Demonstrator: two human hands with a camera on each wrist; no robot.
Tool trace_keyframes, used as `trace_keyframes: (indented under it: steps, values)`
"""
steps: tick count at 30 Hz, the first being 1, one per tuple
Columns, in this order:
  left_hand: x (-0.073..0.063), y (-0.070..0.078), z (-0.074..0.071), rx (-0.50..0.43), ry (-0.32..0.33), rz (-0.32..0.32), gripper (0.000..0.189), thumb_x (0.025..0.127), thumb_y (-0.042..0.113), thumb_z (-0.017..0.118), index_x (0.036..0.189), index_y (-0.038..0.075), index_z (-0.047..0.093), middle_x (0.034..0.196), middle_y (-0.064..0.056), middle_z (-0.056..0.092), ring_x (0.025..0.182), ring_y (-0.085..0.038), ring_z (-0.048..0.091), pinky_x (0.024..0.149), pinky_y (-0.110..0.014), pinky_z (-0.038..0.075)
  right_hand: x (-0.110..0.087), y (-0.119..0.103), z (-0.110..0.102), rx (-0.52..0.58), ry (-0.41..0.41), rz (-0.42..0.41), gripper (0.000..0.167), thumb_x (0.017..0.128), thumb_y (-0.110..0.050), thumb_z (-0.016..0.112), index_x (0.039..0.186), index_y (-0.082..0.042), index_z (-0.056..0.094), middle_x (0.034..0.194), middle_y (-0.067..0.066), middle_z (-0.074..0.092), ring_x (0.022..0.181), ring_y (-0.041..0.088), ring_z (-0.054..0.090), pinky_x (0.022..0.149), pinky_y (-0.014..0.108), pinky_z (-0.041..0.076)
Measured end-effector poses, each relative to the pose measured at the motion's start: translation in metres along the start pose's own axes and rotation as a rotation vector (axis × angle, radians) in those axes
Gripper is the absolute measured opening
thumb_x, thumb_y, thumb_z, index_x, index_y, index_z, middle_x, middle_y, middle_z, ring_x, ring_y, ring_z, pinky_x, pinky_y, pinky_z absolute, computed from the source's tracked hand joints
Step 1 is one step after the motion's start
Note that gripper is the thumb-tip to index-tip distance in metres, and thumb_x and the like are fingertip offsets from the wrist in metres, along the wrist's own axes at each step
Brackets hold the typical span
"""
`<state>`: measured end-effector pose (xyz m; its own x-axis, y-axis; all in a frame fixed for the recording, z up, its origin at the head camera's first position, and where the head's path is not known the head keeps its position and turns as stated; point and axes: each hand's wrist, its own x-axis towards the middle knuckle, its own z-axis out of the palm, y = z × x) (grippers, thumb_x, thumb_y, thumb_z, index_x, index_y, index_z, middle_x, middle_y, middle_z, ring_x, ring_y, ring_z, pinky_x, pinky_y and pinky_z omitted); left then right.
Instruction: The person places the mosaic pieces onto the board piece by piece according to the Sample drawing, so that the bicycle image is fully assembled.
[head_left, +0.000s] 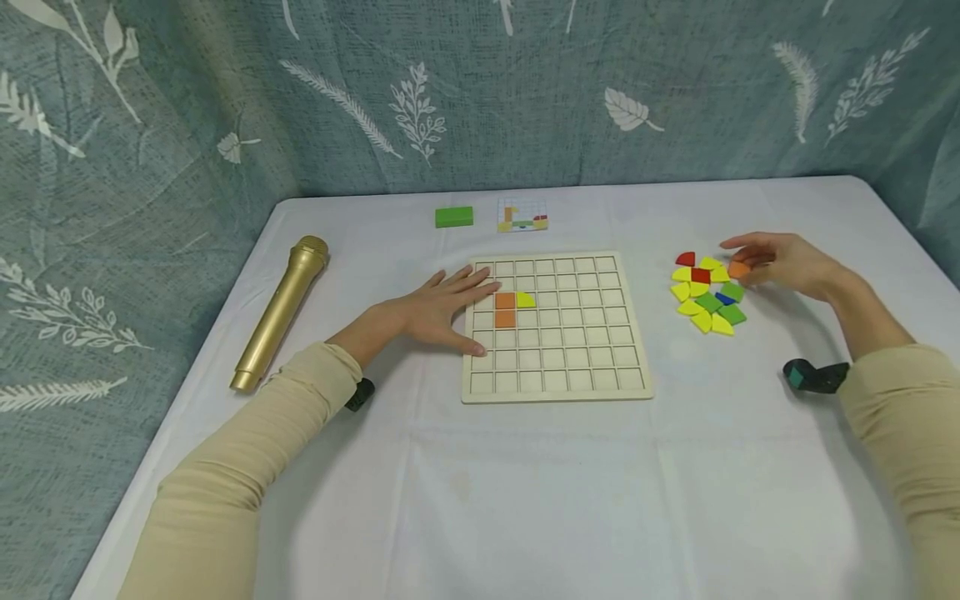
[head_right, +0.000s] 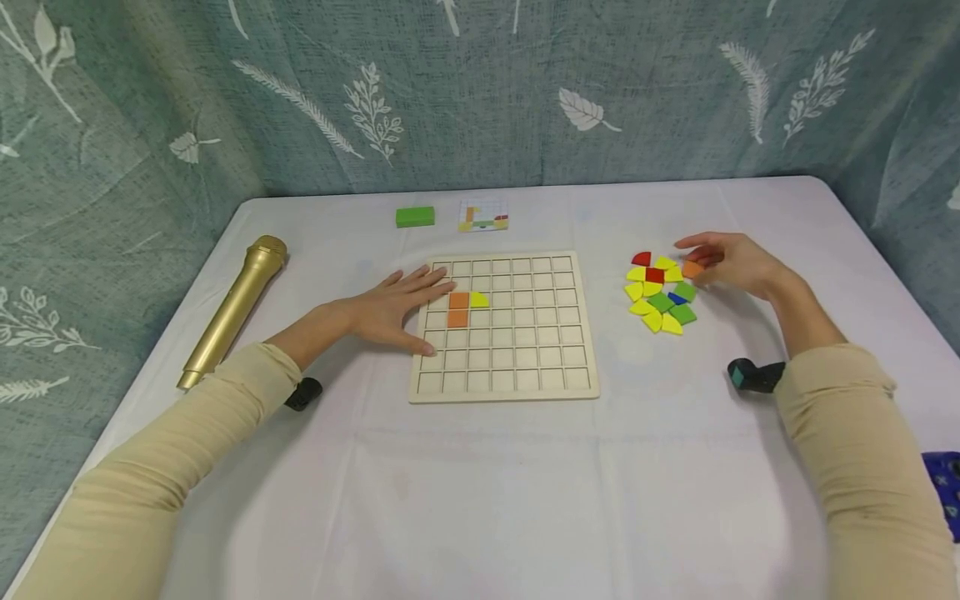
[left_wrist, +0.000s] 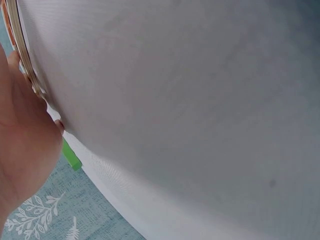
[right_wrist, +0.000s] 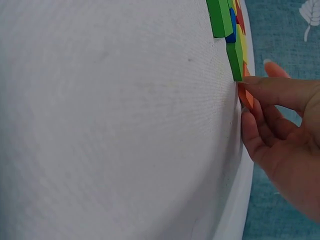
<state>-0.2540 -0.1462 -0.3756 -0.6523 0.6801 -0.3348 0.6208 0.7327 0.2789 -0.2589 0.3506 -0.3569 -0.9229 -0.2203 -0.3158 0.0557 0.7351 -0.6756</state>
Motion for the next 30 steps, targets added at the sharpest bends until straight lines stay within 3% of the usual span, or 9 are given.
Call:
trace_keyframes:
  steps: [5,10,17,23,26,30]
  values:
    - [-0.001,0.001,-0.001,0.000,0.002,0.005,0.105,0.077,0.074,0.057,0.155,0.029,0.002,0.158,0.006,-0.012,0.141,-0.015,-0.017,0.111,-0.050,-0.008,0.000,-0.002,-0.001,-0.026,0.017,0.013,0.053,0.094,-0.002,0.057,0.143,0.000,0.037,0.131,0.030,0.035,0.114,0.044,0.033,0.097,0.059,0.028]
    - [0.000,0.001,-0.001,0.011,0.000,0.007,0.105,0.077,0.074,0.056,0.155,0.029,0.002,0.158,0.006,-0.013,0.141,-0.015,-0.017,0.111,-0.050,-0.007,-0.001,-0.001,0.000,-0.048,0.040,0.050,0.049,0.097,-0.013,0.056,0.140,0.002,0.041,0.128,0.029,0.036,0.107,0.041,0.035,0.088,0.050,0.036]
    - [0.000,0.001,-0.001,0.012,-0.003,-0.004,0.104,0.078,0.073,0.057,0.155,0.029,0.001,0.158,0.007,-0.013,0.141,-0.015,-0.017,0.111,-0.049,-0.008,-0.001,-0.002,-0.001,-0.041,0.136,0.084,0.061,0.096,-0.038,0.057,0.141,-0.001,0.041,0.129,0.027,0.040,0.103,0.037,0.044,0.079,0.030,0.044]
    - [-0.001,0.002,-0.001,0.010,-0.007,-0.003,0.104,0.078,0.072,0.057,0.155,0.029,0.002,0.158,0.007,-0.013,0.141,-0.015,-0.017,0.111,-0.049,-0.008,-0.001,-0.010,0.001,0.015,0.153,0.059,0.066,0.093,-0.042,0.060,0.141,0.000,0.042,0.129,0.026,0.042,0.106,0.037,0.047,0.067,0.012,0.044]
    - [-0.002,0.002,-0.001,0.011,-0.006,-0.002,0.104,0.078,0.072,0.058,0.155,0.029,0.002,0.158,0.006,-0.012,0.141,-0.015,-0.016,0.111,-0.049,-0.007,0.000,-0.017,0.006,0.020,0.112,0.037,0.064,0.093,-0.041,0.060,0.141,-0.001,0.043,0.132,0.025,0.043,0.110,0.036,0.047,0.076,0.016,0.047]
    - [-0.001,0.002,0.000,0.011,-0.007,-0.004,0.104,0.079,0.072,0.058,0.155,0.029,0.002,0.158,0.006,-0.013,0.141,-0.015,-0.017,0.111,-0.049,-0.008,0.001,-0.028,0.014,0.012,0.047,0.015,0.068,0.092,-0.047,0.059,0.141,-0.003,0.043,0.131,0.023,0.046,0.109,0.032,0.052,0.093,0.040,0.045]
